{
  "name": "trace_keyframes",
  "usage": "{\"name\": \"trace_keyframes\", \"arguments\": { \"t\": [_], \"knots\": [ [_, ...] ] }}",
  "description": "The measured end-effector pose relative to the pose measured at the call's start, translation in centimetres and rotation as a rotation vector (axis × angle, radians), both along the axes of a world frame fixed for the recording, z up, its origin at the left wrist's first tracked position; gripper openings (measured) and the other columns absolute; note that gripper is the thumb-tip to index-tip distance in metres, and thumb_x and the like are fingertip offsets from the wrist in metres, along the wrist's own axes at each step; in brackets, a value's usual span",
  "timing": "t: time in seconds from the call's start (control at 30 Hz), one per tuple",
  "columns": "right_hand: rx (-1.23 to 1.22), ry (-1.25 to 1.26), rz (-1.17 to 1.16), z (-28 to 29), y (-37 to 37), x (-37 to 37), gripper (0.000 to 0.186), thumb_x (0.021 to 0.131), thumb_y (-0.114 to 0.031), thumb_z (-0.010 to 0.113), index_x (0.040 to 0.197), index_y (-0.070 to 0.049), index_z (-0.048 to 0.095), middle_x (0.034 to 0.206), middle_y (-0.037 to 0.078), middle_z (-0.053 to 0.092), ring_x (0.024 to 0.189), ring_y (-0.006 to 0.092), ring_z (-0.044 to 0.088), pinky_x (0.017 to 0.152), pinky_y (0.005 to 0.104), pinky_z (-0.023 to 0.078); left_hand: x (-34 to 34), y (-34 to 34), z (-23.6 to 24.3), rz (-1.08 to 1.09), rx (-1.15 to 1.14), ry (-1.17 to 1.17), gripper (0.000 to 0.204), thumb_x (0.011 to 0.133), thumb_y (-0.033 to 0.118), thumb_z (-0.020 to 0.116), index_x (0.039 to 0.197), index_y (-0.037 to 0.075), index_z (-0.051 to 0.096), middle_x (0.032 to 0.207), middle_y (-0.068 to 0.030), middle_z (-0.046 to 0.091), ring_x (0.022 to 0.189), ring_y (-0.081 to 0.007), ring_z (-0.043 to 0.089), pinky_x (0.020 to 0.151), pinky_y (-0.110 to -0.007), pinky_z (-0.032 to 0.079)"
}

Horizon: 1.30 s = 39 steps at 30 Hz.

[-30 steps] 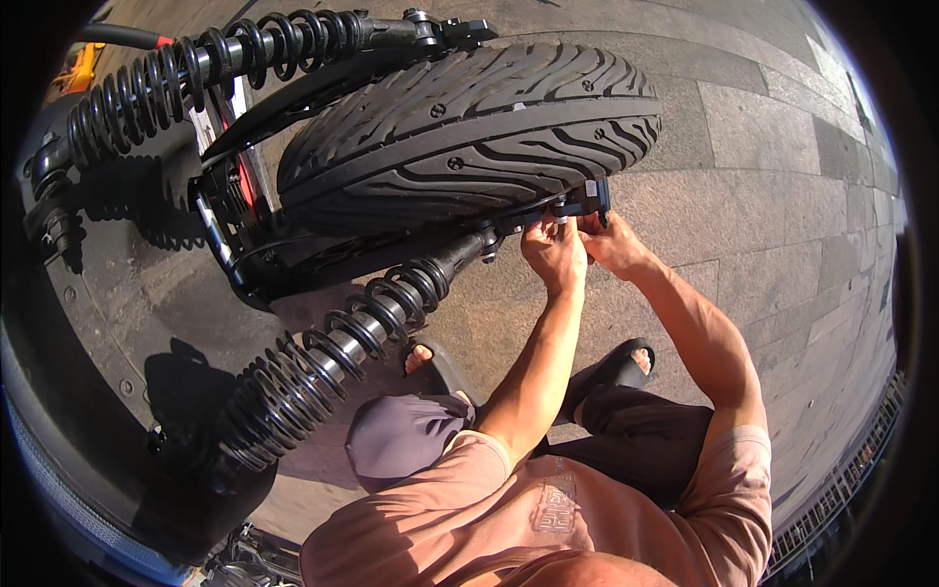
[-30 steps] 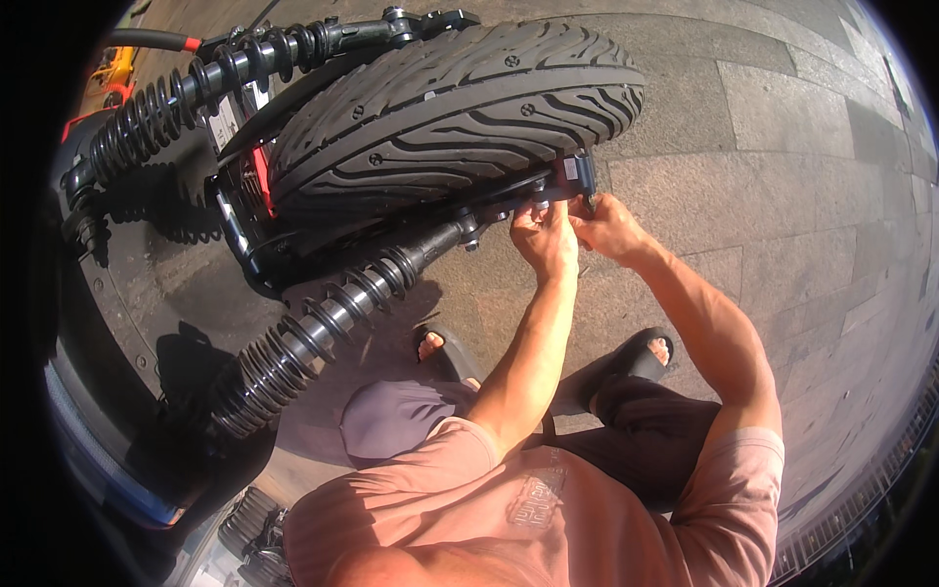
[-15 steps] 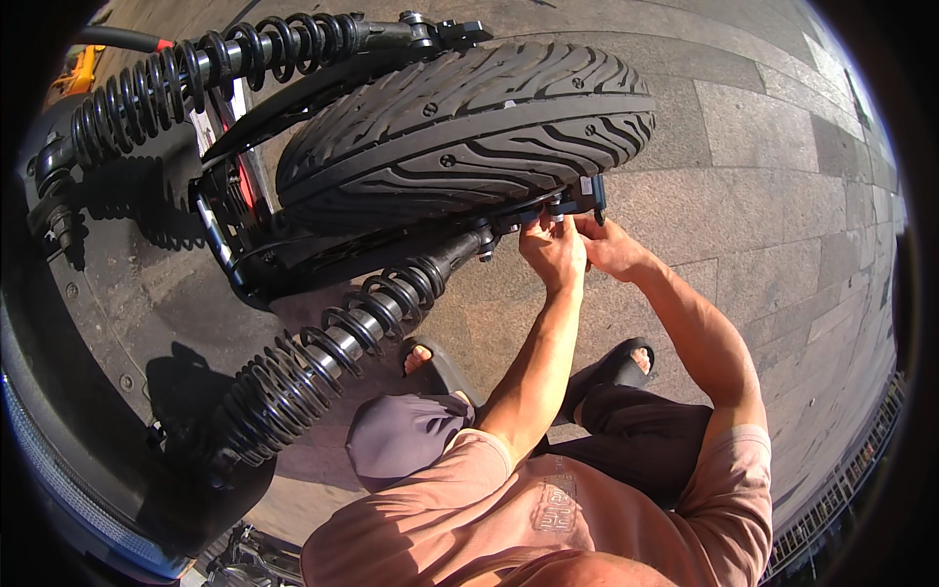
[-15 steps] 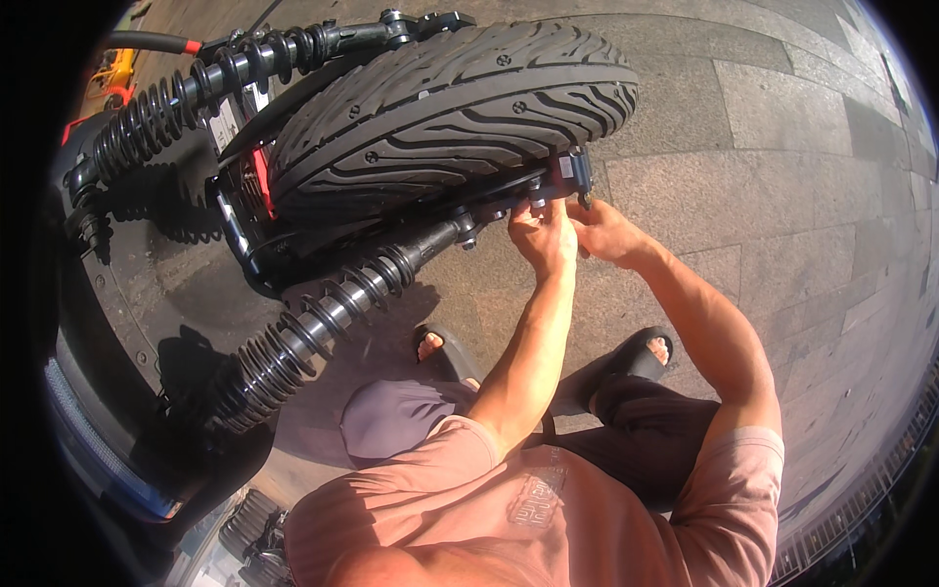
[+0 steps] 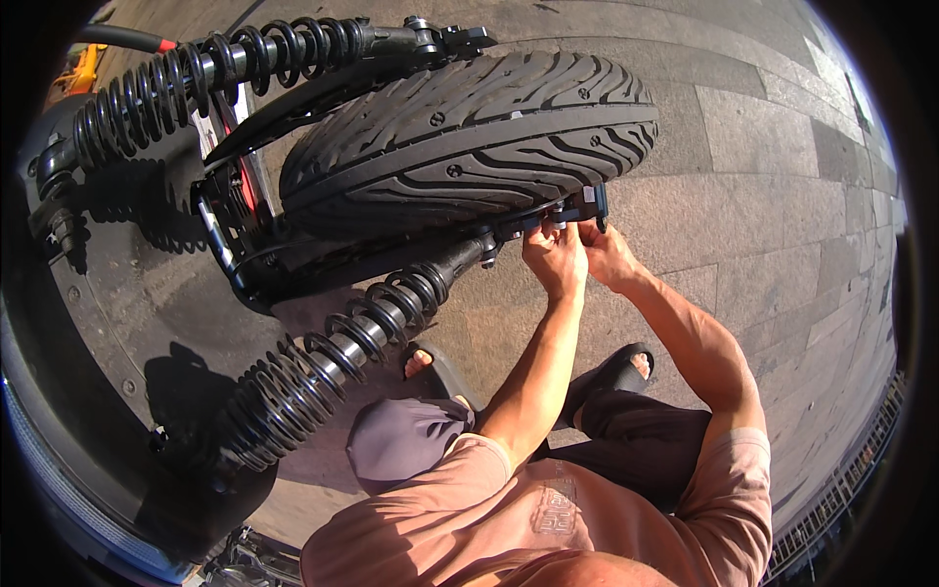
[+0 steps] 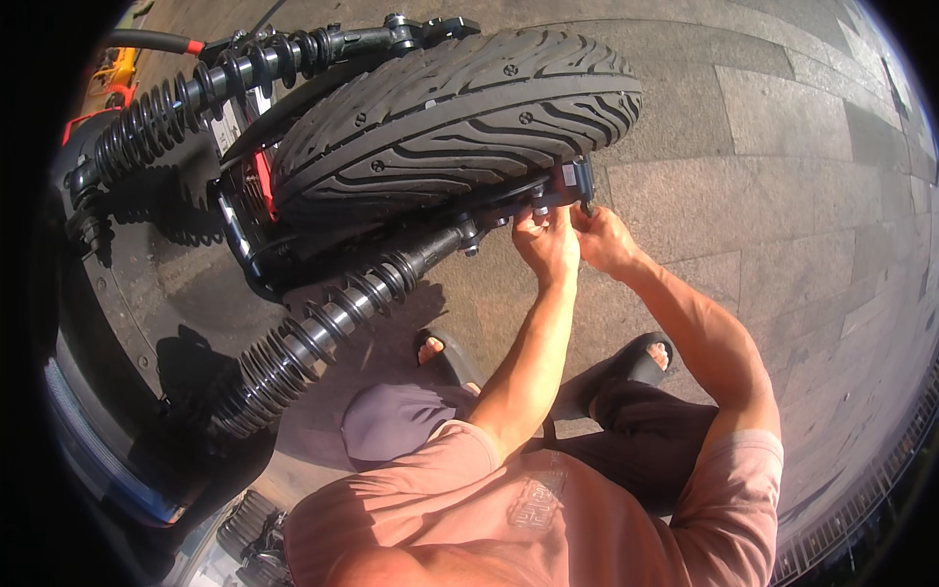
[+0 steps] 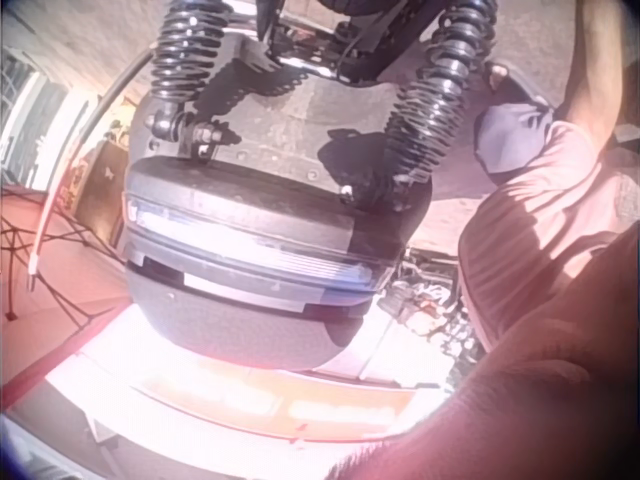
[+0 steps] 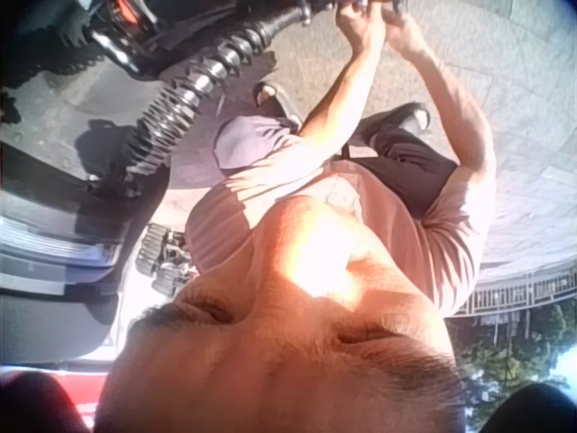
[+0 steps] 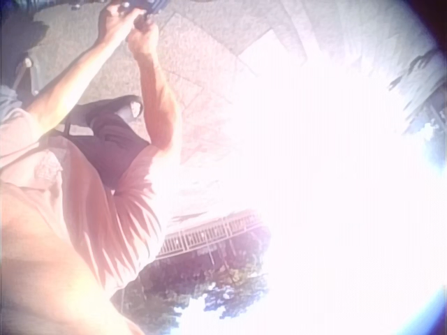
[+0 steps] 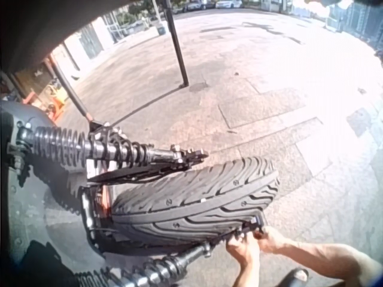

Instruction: The person removes a brake assembly from the rear wheel of a scooter using a wrench, then retrieves a spray can and applies lubricant to the brake component. The scooter is positioned on a stand in a workshop area.

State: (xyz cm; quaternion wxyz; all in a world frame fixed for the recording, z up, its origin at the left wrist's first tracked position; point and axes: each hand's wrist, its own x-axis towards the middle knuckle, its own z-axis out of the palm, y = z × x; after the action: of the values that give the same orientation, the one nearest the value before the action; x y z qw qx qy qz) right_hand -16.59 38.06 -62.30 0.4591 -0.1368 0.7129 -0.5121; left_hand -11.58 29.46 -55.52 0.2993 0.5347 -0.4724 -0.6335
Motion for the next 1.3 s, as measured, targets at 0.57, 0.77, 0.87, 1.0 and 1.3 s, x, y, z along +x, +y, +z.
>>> {"name": "trace_keyframes", "arguments": {
  "t": [0.57,0.77,0.87,1.0,1.3],
  "knots": [
    [0.084,-0.15,0.236,3.7,-0.1,-2.1,0.023,0.087,-0.019,0.058,0.074,-0.001,0.062,0.065,-0.002,0.056,0.058,0.006,0.045,0.051,0.0271,0.037,0.0,0.1,0.6,0.005,0.044,0.062,0.015,0.083,0.011,0.067,0.09,-0.002,0.063,0.082,-0.0066,0.067,0.071,-0.0149,0.062,0.069,-0.03,0.05],
    [0.025,0.028,0.048,1.6,-0.6,-0.7,0.022,0.084,-0.019,0.062,0.072,-0.001,0.06,0.063,0.001,0.055,0.059,0.0073,0.047,0.052,0.0279,0.039,-0.4,0.2,0.1,0.053,-0.141,0.081,0.016,0.083,0.013,0.069,0.087,-0.001,0.063,0.077,-0.0052,0.065,0.065,-0.0129,0.06,0.058,-0.026,0.048],
    [0.036,-0.039,0.018,1.3,-0.2,-0.4,0.021,0.083,-0.019,0.062,0.075,0.001,0.061,0.064,0.002,0.057,0.062,0.0084,0.05,0.054,0.029,0.041,-0.3,0.1,-0.6,0.024,-0.109,0.035,0.015,0.083,0.013,0.068,0.085,-0.001,0.062,0.073,-0.0051,0.065,0.06,-0.0125,0.06,0.053,-0.026,0.047],
    [0.0,-0.22,0.101,0.6,0.5,-1.3,0.024,0.083,-0.021,0.063,0.081,0.003,0.063,0.067,0.004,0.059,0.064,0.0083,0.051,0.055,0.0297,0.042,0.1,0.2,-1.1,-0.029,-0.036,0.012,0.015,0.084,0.012,0.067,0.084,-0.001,0.059,0.07,-0.0059,0.064,0.057,-0.0128,0.061,0.051,-0.026,0.046],
    [-0.144,-0.14,0.064,-1.5,0.5,-0.7,0.03,0.082,-0.023,0.065,0.075,0.006,0.064,0.06,0.006,0.057,0.064,0.0087,0.051,0.057,0.0307,0.044,-0.1,0.1,0.0,-0.02,-0.215,-0.016,0.013,0.089,0.006,0.06,0.09,-0.007,0.057,0.076,-0.0126,0.068,0.063,-0.0165,0.065,0.056,-0.028,0.051]
  ]
}}
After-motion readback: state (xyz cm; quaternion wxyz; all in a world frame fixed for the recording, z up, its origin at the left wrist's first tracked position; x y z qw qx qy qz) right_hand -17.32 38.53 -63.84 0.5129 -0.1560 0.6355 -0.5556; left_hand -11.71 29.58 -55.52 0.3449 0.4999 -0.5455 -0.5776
